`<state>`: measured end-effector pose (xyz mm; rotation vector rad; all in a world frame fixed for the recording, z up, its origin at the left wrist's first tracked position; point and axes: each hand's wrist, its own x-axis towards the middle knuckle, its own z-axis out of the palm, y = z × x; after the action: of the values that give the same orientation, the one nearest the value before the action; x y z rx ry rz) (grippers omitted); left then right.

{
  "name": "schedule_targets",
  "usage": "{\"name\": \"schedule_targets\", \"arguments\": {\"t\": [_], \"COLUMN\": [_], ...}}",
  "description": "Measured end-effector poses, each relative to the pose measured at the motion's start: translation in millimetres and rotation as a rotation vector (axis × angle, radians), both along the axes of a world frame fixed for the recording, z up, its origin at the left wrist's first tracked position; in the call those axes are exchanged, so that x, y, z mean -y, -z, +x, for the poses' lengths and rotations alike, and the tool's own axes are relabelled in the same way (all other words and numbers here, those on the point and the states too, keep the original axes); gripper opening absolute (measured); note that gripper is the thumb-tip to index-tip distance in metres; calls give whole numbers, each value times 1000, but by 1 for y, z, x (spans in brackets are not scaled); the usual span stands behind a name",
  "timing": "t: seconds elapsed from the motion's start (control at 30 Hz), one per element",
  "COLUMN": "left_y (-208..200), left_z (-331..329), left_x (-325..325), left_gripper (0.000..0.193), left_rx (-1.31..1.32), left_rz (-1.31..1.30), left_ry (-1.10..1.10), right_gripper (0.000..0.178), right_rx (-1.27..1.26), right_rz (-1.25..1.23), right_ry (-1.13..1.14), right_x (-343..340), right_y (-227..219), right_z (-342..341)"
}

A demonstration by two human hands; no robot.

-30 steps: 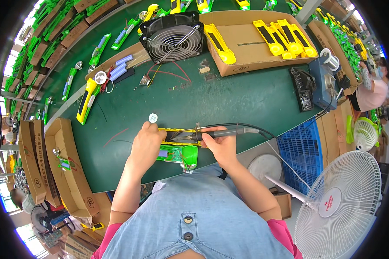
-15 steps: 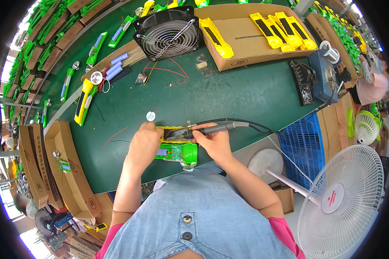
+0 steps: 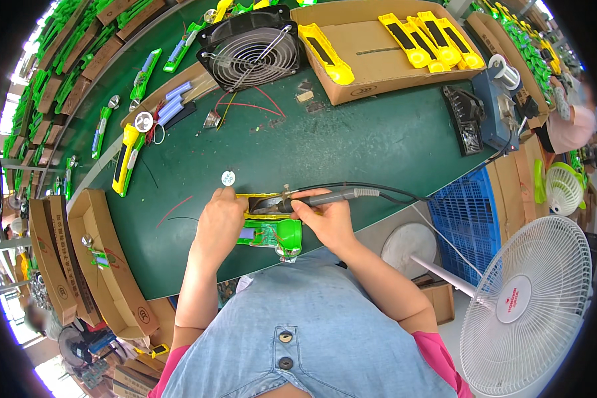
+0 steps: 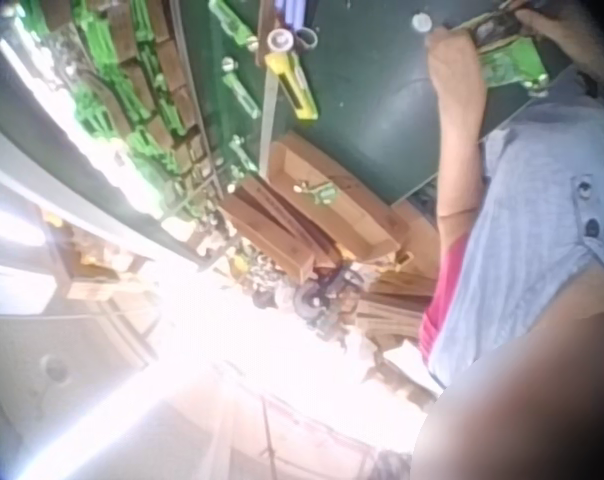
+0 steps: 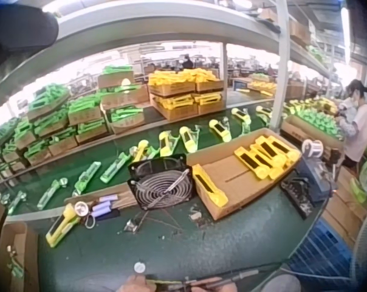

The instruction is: The person solders electronic components by hand, joining wires to a circuit board inside a plastic flashlight housing using a soldering iron and solder wire.

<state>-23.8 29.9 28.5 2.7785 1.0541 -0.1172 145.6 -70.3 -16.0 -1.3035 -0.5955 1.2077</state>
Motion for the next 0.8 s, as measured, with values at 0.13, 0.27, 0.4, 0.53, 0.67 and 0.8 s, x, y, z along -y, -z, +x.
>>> {"name": "schedule_targets", "arguments": {"t": [0.13,0.27,0.4,0.53,0.67,0.8], "left_y": [2,4,4,5,5,4], "left_z": [-1,-2,-1,-2,-2,-1], "left_x": [1,2,2,4,5,6], "left_gripper": [9,7,7,7,8,8], "left_rx": [49,146,140,151,144,121], "left_rz": [-19,-60,-62,-50,-49,-35], "left_ry": [-13,-66,-80,-76,-84,-91], "right_gripper": [17,26,36,43,55,60], "right_rx": [-37,724,952,1004,1011,1011], "right_rz": [74,368,424,399,298,270], "right_ry": [126,70,-39,-41,-106,-182], "right_x": [8,24,39,41,37,34], "right_y": [-3,-3,-10,-5,-5,-3], "right_z": [3,19,34,37,35,36]}}
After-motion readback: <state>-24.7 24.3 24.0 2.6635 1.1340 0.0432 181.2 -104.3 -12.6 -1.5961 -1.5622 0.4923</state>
